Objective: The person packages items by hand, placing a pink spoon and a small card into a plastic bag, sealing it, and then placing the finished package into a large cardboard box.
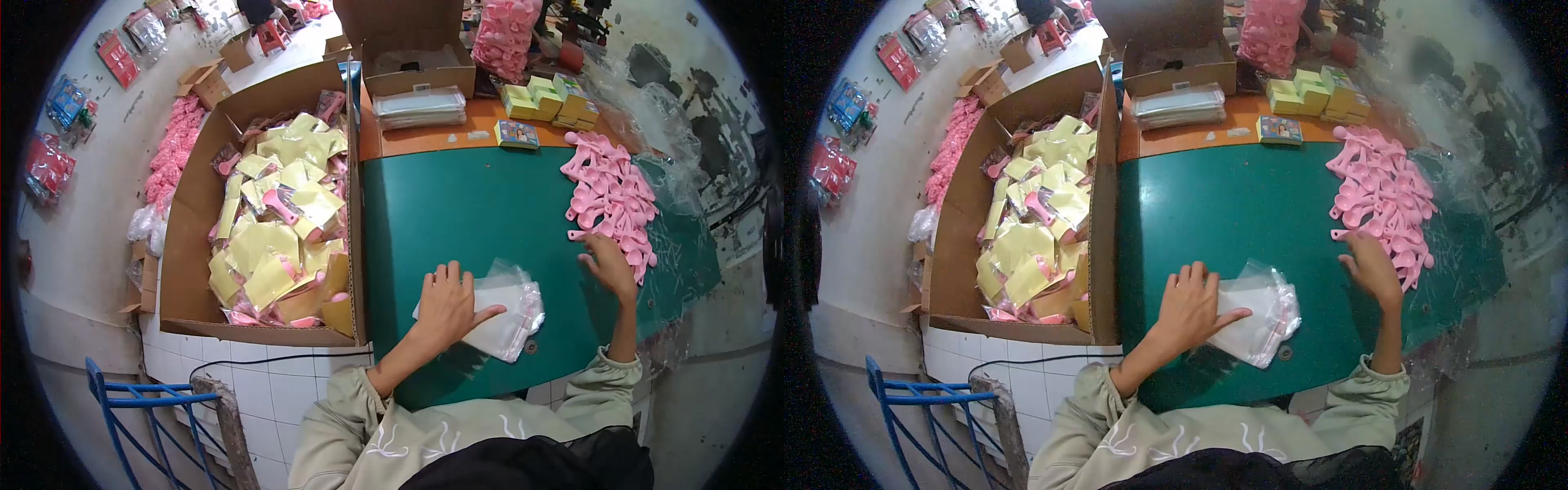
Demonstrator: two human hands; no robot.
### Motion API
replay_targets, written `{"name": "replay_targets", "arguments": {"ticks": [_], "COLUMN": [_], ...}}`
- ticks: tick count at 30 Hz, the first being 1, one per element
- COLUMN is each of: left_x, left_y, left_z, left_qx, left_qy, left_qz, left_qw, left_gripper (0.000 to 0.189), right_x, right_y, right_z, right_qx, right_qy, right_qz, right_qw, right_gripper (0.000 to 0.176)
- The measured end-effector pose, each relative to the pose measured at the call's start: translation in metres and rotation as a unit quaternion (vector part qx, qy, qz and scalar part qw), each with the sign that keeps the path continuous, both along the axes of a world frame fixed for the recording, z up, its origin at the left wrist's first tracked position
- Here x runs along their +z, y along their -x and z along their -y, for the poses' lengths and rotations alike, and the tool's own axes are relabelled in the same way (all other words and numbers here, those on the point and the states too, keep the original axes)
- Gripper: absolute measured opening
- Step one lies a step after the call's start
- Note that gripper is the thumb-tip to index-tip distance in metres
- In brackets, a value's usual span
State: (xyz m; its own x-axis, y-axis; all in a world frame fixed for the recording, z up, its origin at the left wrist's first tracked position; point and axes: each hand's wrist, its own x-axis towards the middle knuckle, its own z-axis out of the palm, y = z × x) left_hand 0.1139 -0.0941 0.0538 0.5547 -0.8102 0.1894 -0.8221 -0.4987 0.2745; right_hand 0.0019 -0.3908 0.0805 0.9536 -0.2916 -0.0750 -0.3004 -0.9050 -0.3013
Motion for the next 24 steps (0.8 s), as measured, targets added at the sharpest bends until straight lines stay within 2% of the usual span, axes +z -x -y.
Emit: {"name": "replay_targets", "arguments": {"ticks": [1, 2, 5, 6, 9, 10, 14, 16, 18, 20, 23, 24], "left_x": [-0.003, -0.009, -0.016, -0.016, -0.014, -0.009, -0.004, -0.004, -0.002, 0.005, -0.001, -0.007], "left_y": [-0.003, -0.001, 0.004, 0.004, -0.001, -0.005, -0.026, -0.033, -0.036, -0.037, -0.028, -0.024], "left_z": [0.005, 0.009, 0.006, 0.004, -0.001, -0.003, -0.003, -0.004, -0.003, -0.002, 0.001, 0.001], "left_qx": [-0.003, -0.019, -0.033, -0.031, -0.049, -0.063, -0.15, -0.166, -0.184, -0.204, -0.17, -0.155], "left_qy": [-0.024, -0.031, -0.017, -0.019, -0.032, -0.036, -0.062, -0.066, -0.073, -0.085, -0.059, -0.028], "left_qz": [0.008, 0.012, -0.006, -0.021, -0.062, -0.099, -0.17, -0.188, -0.205, -0.222, -0.24, -0.232], "left_qw": [1.0, 0.999, 0.999, 0.999, 0.996, 0.993, 0.972, 0.966, 0.959, 0.95, 0.954, 0.96], "left_gripper": [0.063, 0.072, 0.075, 0.07, 0.061, 0.056, 0.065, 0.067, 0.068, 0.067, 0.066, 0.063], "right_x": [-0.006, -0.013, -0.007, -0.022, -0.034, -0.036, -0.006, -0.006, -0.017, -0.052, -0.082, -0.085], "right_y": [0.001, 0.005, 0.015, 0.015, -0.001, -0.009, -0.057, -0.084, -0.113, -0.144, -0.171, -0.175], "right_z": [0.01, 0.024, 0.016, 0.037, 0.057, 0.067, 0.081, 0.106, 0.139, 0.19, 0.219, 0.214], "right_qx": [-0.034, -0.041, -0.16, -0.194, -0.318, -0.302, -0.296, -0.285, -0.224, -0.159, -0.108, -0.166], "right_qy": [0.059, 0.058, 0.18, 0.135, 0.079, 0.098, 0.131, 0.139, 0.178, 0.227, 0.104, 0.102], "right_qz": [0.017, -0.003, 0.058, 0.082, 0.107, 0.103, 0.004, 0.001, 0.027, 0.076, 0.141, 0.082], "right_qw": [0.998, 0.997, 0.969, 0.968, 0.939, 0.943, 0.946, 0.948, 0.958, 0.958, 0.979, 0.977], "right_gripper": [0.041, 0.058, 0.074, 0.086, 0.081, 0.079, 0.074, 0.073, 0.072, 0.07, 0.071, 0.073]}}
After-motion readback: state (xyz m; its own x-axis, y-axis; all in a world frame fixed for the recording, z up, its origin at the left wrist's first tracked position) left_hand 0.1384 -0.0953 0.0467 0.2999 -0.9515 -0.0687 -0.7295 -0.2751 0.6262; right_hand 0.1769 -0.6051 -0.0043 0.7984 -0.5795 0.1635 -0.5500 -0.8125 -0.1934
